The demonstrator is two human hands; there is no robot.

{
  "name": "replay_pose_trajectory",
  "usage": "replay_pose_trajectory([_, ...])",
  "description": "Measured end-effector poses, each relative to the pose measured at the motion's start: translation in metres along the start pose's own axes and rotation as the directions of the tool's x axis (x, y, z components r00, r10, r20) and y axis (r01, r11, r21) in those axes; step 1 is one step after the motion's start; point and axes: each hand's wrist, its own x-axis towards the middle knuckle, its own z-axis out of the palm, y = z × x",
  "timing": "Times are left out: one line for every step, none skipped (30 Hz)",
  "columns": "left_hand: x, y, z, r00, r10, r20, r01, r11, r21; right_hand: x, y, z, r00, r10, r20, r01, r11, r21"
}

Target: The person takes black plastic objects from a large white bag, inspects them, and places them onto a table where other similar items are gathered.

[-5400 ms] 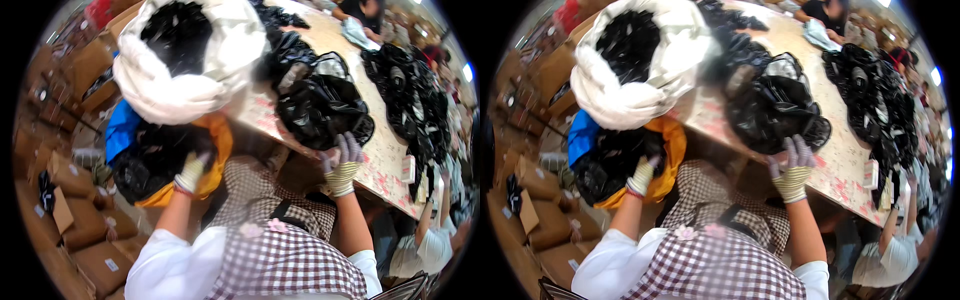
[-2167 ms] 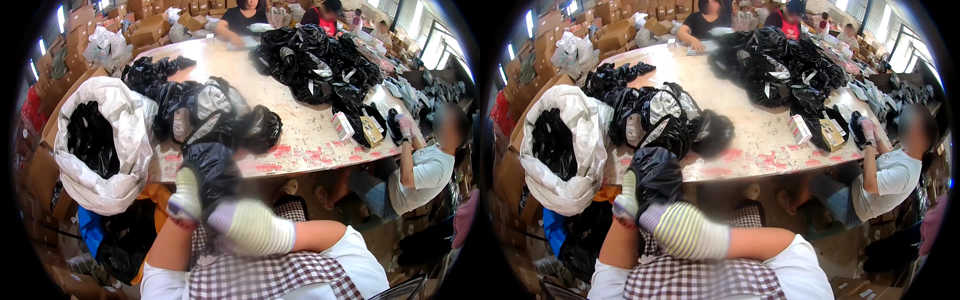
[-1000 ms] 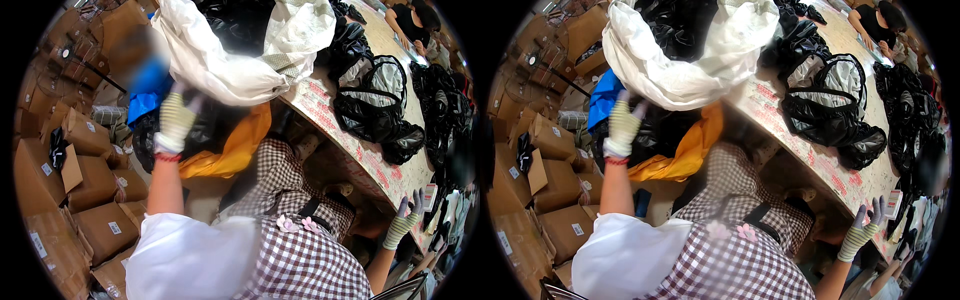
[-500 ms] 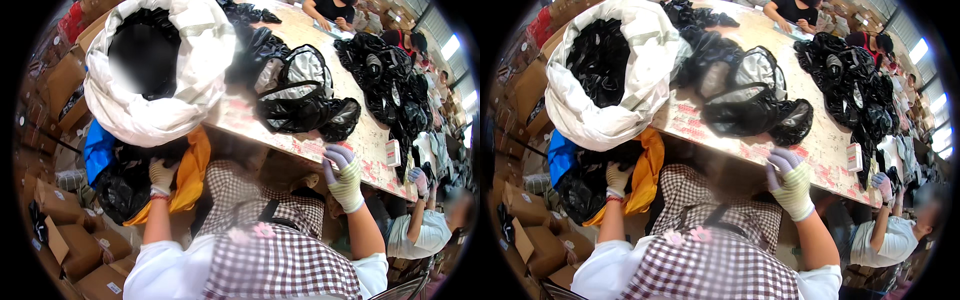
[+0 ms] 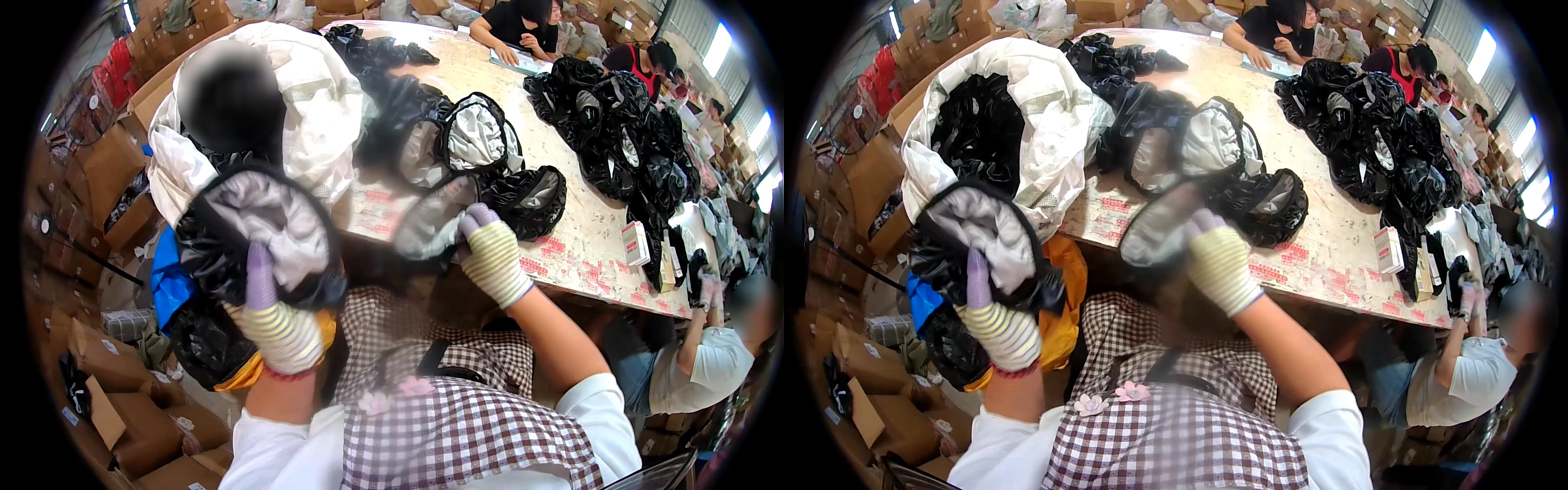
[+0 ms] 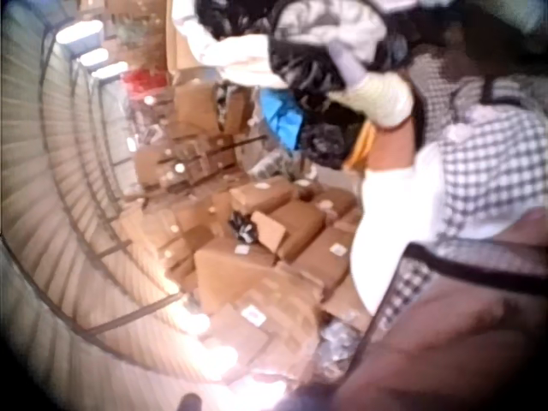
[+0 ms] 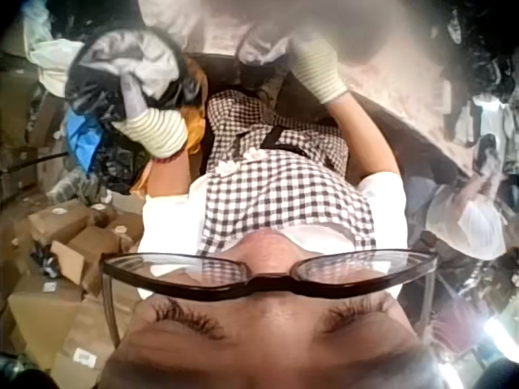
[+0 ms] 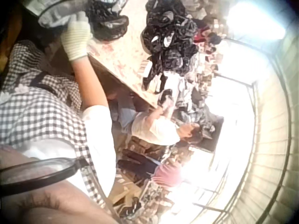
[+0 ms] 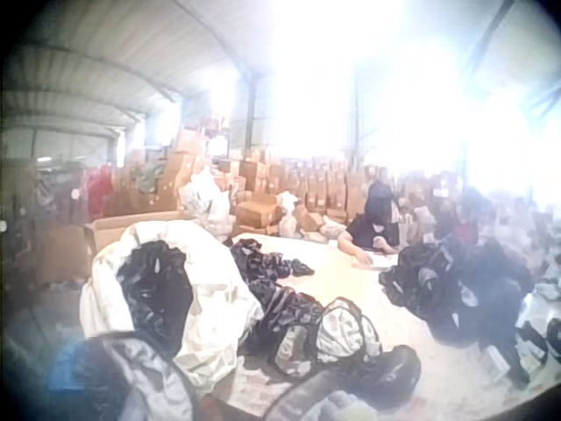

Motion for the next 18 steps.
replay_pose_trajectory([-0.010, -0.012, 0.034, 0.965, 0.262, 0.009, -0.262, 0.960, 0.099, -0.014, 0.001, 0.003, 1.000, 0.007, 0.001, -0.007, 1.000, 0.028])
replay_pose_trajectory([-0.017, -0.032, 0.052, 0.970, 0.238, 0.058, -0.241, 0.969, 0.049, -0.023, -0.003, 0.002, 0.999, 0.036, 0.013, -0.037, 0.998, 0.049])
replay_pose_trajectory([-0.020, -0.056, 0.057, 0.969, 0.217, 0.117, -0.218, 0.976, -0.006, -0.030, -0.004, 0.006, 0.997, 0.079, 0.005, -0.079, 0.991, 0.108])
replay_pose_trajectory([-0.011, -0.095, 0.037, 0.852, 0.386, 0.353, -0.450, 0.885, 0.118, -0.029, -0.010, 0.005, 0.998, 0.045, -0.038, -0.041, 0.995, 0.091])
replay_pose_trajectory([-0.015, -0.128, 0.028, 0.760, 0.373, 0.532, -0.531, 0.829, 0.177, -0.028, -0.013, 0.005, 0.997, 0.009, -0.078, -0.004, 0.998, 0.064])
replay_pose_trajectory([-0.018, -0.161, 0.020, 0.636, 0.340, 0.693, -0.618, 0.762, 0.194, -0.027, -0.012, 0.005, 0.997, 0.004, -0.075, 0.007, 0.991, 0.137])
replay_pose_trajectory([-0.034, -0.182, 0.029, 0.581, 0.200, 0.789, -0.567, 0.795, 0.216, -0.027, -0.005, 0.007, 0.997, 0.005, -0.071, 0.010, 0.979, 0.202])
replay_pose_trajectory([-0.031, -0.195, 0.029, 0.483, 0.140, 0.864, -0.608, 0.764, 0.216, -0.034, 0.013, 0.011, 0.978, -0.094, -0.185, 0.125, 0.979, 0.163])
replay_pose_trajectory([-0.026, -0.203, 0.023, 0.377, 0.064, 0.924, -0.648, 0.731, 0.214, -0.047, 0.033, 0.027, 0.939, -0.185, -0.291, 0.227, 0.967, 0.119])
replay_pose_trajectory([-0.023, -0.202, 0.020, 0.265, -0.024, 0.964, -0.685, 0.699, 0.206, -0.046, 0.037, 0.031, 0.982, -0.025, -0.189, 0.093, 0.929, 0.359])
replay_pose_trajectory([-0.031, -0.193, 0.008, 0.451, -0.095, 0.887, -0.445, 0.838, 0.316, -0.047, 0.038, 0.036, 0.987, 0.145, -0.074, -0.075, 0.809, 0.583])
replay_pose_trajectory([-0.033, -0.183, 0.005, 0.599, -0.126, 0.791, -0.311, 0.873, 0.375, -0.047, 0.040, 0.040, 0.953, 0.300, 0.039, -0.232, 0.639, 0.733])
replay_pose_trajectory([-0.033, -0.172, 0.009, 0.721, -0.168, 0.672, -0.169, 0.898, 0.406, -0.048, 0.045, 0.046, 0.941, 0.339, 0.010, -0.262, 0.710, 0.653])
replay_pose_trajectory([-0.036, -0.136, 0.039, 0.804, -0.372, 0.464, 0.311, 0.928, 0.205, -0.042, 0.035, 0.035, 0.952, 0.307, 0.009, -0.260, 0.790, 0.555])
replay_pose_trajectory([-0.031, -0.116, 0.048, 0.744, -0.495, 0.450, 0.561, 0.828, -0.017, -0.035, 0.022, 0.021, 0.962, 0.272, 0.005, -0.246, 0.860, 0.447])
replay_pose_trajectory([-0.027, -0.099, 0.056, 0.668, -0.609, 0.428, 0.735, 0.630, -0.250, -0.029, 0.010, 0.009, 0.971, 0.238, 0.001, -0.225, 0.917, 0.330])
replay_pose_trajectory([-0.024, -0.081, 0.056, 0.613, -0.589, 0.527, 0.770, 0.595, -0.230, -0.027, 0.009, 0.007, 0.979, 0.202, 0.022, -0.199, 0.934, 0.295])
replay_pose_trajectory([-0.023, -0.080, 0.060, 0.599, -0.611, 0.518, 0.785, 0.576, -0.229, -0.022, 0.009, 0.010, 0.988, 0.156, -0.002, -0.148, 0.941, 0.306])
